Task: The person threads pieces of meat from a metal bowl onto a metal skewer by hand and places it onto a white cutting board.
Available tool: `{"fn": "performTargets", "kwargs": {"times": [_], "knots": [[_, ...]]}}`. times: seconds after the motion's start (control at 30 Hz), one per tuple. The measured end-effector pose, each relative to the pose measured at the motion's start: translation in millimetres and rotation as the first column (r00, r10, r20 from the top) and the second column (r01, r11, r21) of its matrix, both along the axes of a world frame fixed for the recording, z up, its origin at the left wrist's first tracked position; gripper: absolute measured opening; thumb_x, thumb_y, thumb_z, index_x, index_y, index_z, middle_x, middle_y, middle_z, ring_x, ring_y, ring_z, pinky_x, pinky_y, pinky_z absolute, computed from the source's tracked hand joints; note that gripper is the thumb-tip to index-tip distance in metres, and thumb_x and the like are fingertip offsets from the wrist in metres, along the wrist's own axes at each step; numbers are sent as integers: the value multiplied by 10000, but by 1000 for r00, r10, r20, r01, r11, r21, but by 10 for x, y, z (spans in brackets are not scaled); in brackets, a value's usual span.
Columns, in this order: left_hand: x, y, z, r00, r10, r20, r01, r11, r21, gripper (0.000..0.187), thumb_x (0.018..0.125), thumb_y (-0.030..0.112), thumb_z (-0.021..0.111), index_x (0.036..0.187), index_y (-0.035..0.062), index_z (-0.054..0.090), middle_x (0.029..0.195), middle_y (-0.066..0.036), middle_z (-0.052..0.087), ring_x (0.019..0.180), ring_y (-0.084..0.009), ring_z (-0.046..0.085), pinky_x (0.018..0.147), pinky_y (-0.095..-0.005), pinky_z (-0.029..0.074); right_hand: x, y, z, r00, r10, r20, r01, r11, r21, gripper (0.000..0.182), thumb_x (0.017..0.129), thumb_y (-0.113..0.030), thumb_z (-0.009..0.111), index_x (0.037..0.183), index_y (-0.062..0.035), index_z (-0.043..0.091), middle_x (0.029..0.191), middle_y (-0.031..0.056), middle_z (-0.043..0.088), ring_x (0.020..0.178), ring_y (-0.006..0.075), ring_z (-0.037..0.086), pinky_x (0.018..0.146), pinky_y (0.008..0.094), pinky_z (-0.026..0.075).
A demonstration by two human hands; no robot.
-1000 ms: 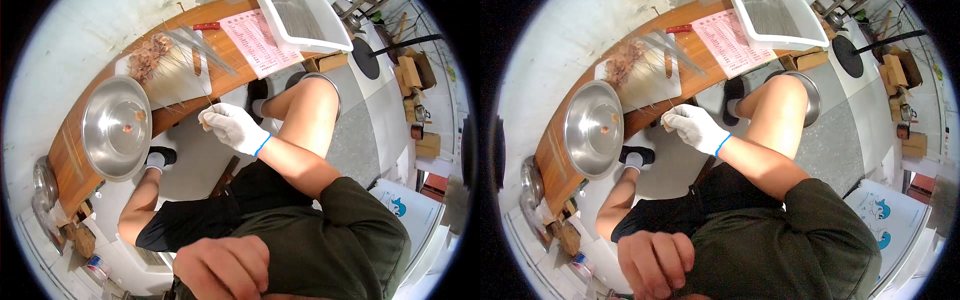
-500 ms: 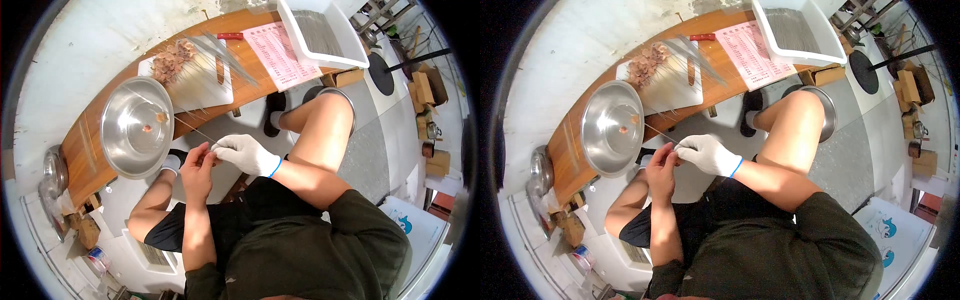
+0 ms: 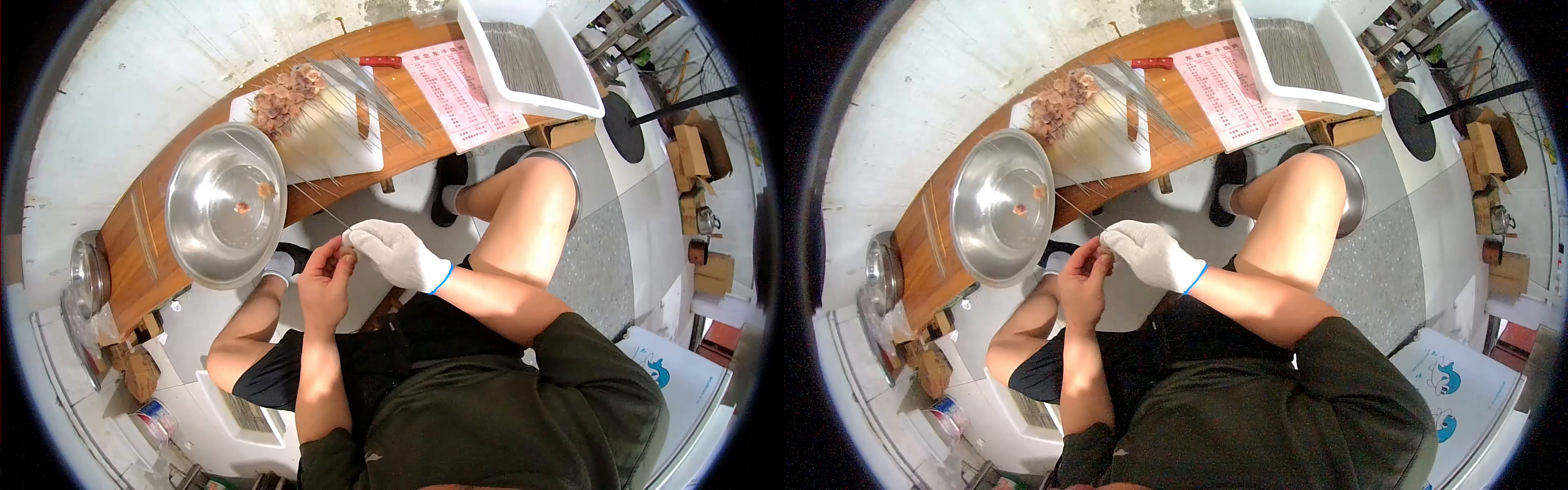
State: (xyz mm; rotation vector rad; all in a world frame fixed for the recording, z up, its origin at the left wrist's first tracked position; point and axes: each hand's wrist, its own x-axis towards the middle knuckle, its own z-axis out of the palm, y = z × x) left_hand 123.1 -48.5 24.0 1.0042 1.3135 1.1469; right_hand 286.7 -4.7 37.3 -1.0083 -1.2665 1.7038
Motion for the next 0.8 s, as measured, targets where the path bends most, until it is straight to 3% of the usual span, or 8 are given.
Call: {"fn": "performTargets", "kwargs": {"times": [0.07, 0.17, 0.27, 0.37, 0.5, 0.53, 0.6, 0.8], "knots": [[-28, 15, -9, 988, 66, 138, -60, 997, -46, 259, 936, 63, 595, 1184, -10, 594, 909, -40, 636, 784, -111, 579, 711, -252, 484, -36, -36, 33, 999, -50, -7, 50, 999, -16, 245, 984, -166, 507, 1121, 10, 608, 933, 92, 661, 844, 138, 611, 794, 281, 491], [-256, 129, -30, 864, 256, 433, -191, 963, -189, 215, 955, 103, 572, 1149, 15, 598, 898, -37, 628, 794, -133, 595, 724, -265, 500, 12, -19, 162, 985, -54, 166, 28, 988, 151, 253, 979, -127, 496, 1180, 3, 578, 911, 100, 668, 835, 148, 625, 787, 290, 500], [-528, 224, 71, 686, 406, 604, -303, 914, -271, 175, 966, 160, 570, 1108, 65, 607, 969, -61, 650, 834, -172, 636, 772, -308, 536, 106, -48, 261, 947, 148, 285, -163, 986, 29, 265, 970, -118, 489, 1194, -2, 571, 899, 115, 680, 830, 175, 645, 787, 303, 507], [-741, 252, 88, 616, 518, 594, -449, 850, -275, 188, 981, 178, 545, 1108, 52, 604, 1016, -63, 645, 921, -176, 643, 823, -325, 536, 109, -183, 8, 946, 92, 310, -145, 977, 154, 266, 959, -119, 498, 1188, -9, 577, 882, 122, 686, 821, 189, 656, 788, 313, 509], [-1010, 254, 4, 637, 478, 605, -485, 858, -167, 234, 997, 187, 518, 1140, 14, 583, 1077, -58, 628, 1057, -194, 615, 922, -345, 498, 114, -217, 161, 909, 167, 382, -214, 973, 85, 253, 949, -119, 508, 1163, -18, 597, 926, 153, 685, 858, 248, 671, 795, 330, 514], [-1060, 256, -2, 644, 455, 615, -489, 863, -127, 255, 1002, 180, 502, 1175, 4, 566, 1096, -58, 616, 1107, -204, 599, 947, -350, 486, 95, -230, 131, 913, 135, 386, -209, 965, 157, 251, 947, -119, 514, 1159, -16, 600, 946, 161, 684, 877, 269, 670, 804, 337, 515], [-1127, 254, 31, 649, 466, 602, -514, 851, -105, 274, 1005, 169, 491, 1203, -10, 551, 1149, -82, 604, 1131, -217, 587, 973, -362, 474, 61, -252, 36, 921, 67, 385, -193, 934, 300, 248, 942, -118, 526, 1153, -14, 605, 986, 176, 682, 914, 312, 668, 820, 352, 517], [-1348, 233, 95, 653, 498, 571, -566, 822, -70, 337, 1008, 155, 473, 1288, -30, 493, 1292, -157, 551, 1185, -247, 550, 1031, -391, 442, 76, -296, -45, 922, 93, 376, -217, 928, 303, 234, 930, -113, 559, 1135, -19, 623, 1026, 191, 676, 958, 337, 662, 831, 363, 522]]}}
